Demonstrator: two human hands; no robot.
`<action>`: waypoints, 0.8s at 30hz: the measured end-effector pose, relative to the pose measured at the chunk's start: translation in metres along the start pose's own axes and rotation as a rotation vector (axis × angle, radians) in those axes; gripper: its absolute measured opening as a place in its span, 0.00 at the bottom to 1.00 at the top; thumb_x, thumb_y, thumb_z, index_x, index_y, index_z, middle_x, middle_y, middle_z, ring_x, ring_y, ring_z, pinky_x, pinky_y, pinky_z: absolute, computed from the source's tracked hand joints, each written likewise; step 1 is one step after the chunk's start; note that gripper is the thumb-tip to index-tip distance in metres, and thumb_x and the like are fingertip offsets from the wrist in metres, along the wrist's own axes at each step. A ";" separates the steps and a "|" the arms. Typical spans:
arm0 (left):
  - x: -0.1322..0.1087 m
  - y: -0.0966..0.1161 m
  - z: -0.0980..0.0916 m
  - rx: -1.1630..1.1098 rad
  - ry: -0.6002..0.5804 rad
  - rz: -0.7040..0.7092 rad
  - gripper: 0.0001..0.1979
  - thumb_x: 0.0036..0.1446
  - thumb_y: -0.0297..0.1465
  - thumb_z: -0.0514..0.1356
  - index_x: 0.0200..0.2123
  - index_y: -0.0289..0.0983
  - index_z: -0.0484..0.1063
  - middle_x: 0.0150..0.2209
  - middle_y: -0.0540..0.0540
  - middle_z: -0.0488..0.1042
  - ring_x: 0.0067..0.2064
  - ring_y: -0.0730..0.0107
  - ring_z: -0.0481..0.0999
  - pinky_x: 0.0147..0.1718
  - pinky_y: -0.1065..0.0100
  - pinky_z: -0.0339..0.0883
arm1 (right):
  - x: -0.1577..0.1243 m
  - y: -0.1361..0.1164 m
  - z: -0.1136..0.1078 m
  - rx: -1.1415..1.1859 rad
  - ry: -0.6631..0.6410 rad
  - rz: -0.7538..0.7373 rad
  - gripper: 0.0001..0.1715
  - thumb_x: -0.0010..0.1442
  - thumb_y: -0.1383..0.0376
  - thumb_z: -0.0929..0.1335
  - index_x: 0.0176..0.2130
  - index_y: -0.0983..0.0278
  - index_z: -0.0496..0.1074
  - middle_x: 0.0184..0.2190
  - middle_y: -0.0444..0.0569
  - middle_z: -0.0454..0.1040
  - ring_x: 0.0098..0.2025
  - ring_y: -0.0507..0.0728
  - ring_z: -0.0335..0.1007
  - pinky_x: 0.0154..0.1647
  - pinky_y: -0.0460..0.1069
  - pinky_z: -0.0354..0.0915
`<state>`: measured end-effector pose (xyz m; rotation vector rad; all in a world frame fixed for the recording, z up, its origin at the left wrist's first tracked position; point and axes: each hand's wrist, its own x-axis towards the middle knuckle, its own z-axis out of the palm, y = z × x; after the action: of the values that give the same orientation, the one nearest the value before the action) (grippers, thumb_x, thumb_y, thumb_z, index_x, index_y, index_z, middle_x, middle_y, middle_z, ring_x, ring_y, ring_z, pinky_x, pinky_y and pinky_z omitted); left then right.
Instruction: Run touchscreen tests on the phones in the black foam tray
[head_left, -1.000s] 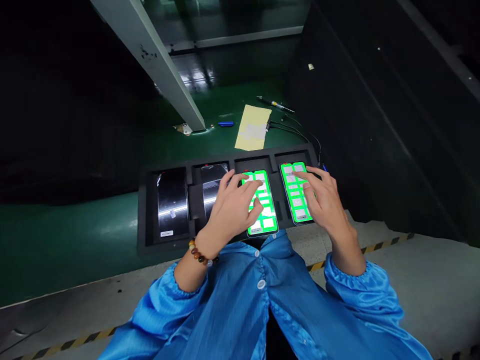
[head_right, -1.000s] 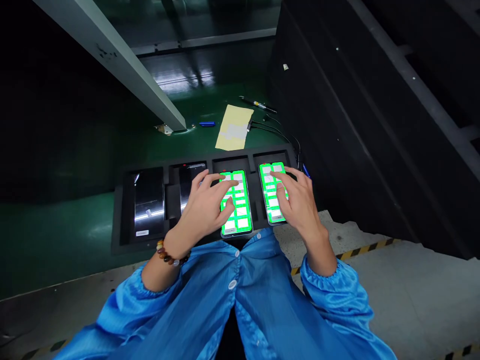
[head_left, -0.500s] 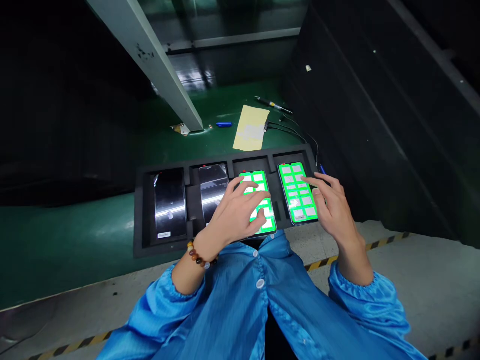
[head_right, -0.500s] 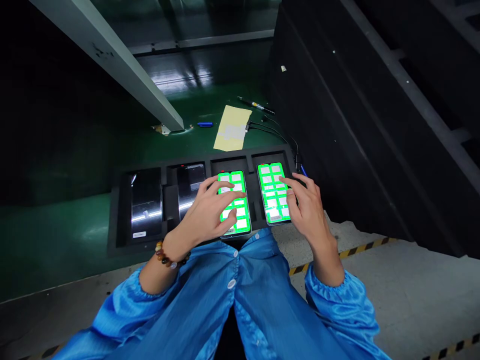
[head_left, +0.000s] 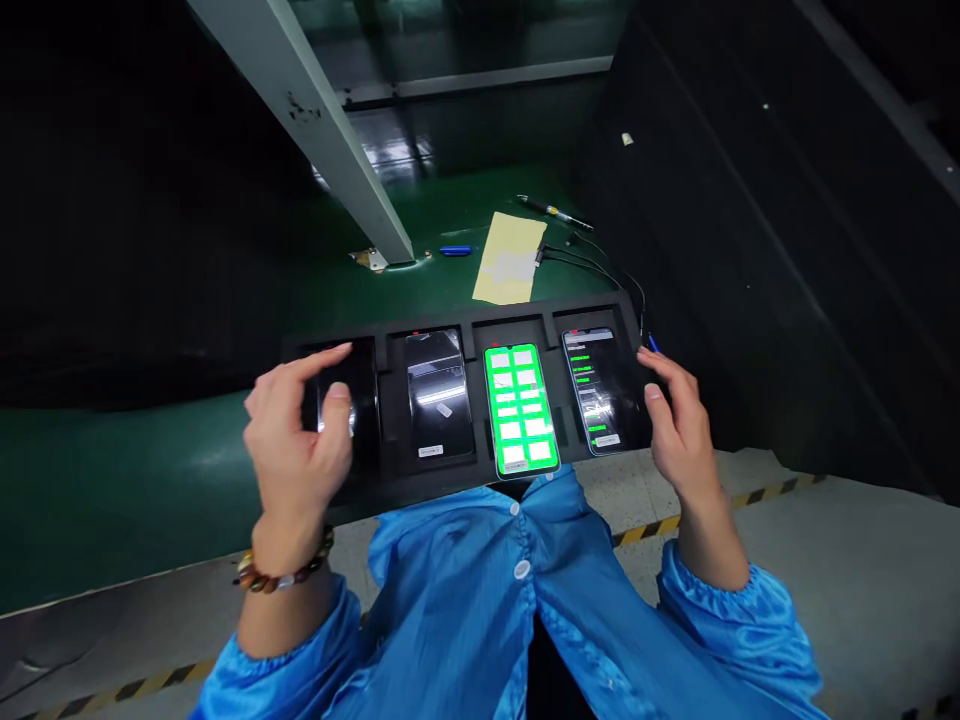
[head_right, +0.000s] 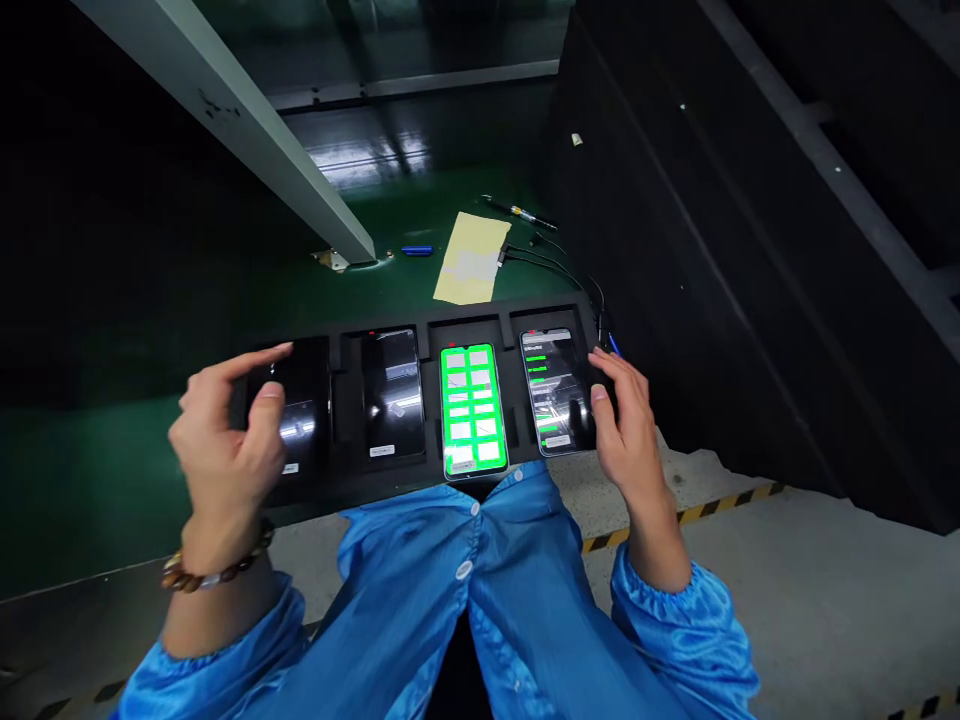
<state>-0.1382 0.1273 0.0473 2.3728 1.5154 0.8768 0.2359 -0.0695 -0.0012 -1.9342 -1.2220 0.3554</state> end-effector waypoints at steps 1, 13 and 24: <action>-0.004 -0.013 -0.006 0.032 0.014 -0.034 0.17 0.73 0.37 0.58 0.60 0.43 0.78 0.59 0.45 0.82 0.60 0.49 0.78 0.65 0.43 0.69 | 0.001 -0.007 0.000 -0.035 -0.026 -0.054 0.23 0.79 0.57 0.62 0.67 0.55 0.72 0.69 0.53 0.75 0.76 0.69 0.61 0.74 0.72 0.61; -0.027 -0.062 -0.009 0.127 -0.078 -0.202 0.20 0.72 0.39 0.55 0.59 0.35 0.76 0.66 0.33 0.75 0.71 0.46 0.72 0.72 0.45 0.61 | 0.014 -0.075 0.037 -0.100 -0.543 -0.343 0.25 0.80 0.64 0.60 0.70 0.50 0.69 0.68 0.46 0.77 0.76 0.67 0.60 0.76 0.73 0.53; -0.032 -0.090 -0.006 0.032 -0.168 -0.340 0.26 0.74 0.42 0.56 0.71 0.43 0.68 0.65 0.40 0.76 0.64 0.49 0.77 0.66 0.46 0.70 | 0.001 0.012 0.003 0.173 -0.036 0.116 0.26 0.78 0.51 0.63 0.69 0.52 0.71 0.73 0.50 0.69 0.77 0.70 0.61 0.79 0.73 0.55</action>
<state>-0.2196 0.1394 -0.0010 2.0584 1.7984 0.5646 0.2420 -0.0695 -0.0117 -1.8600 -1.0675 0.5401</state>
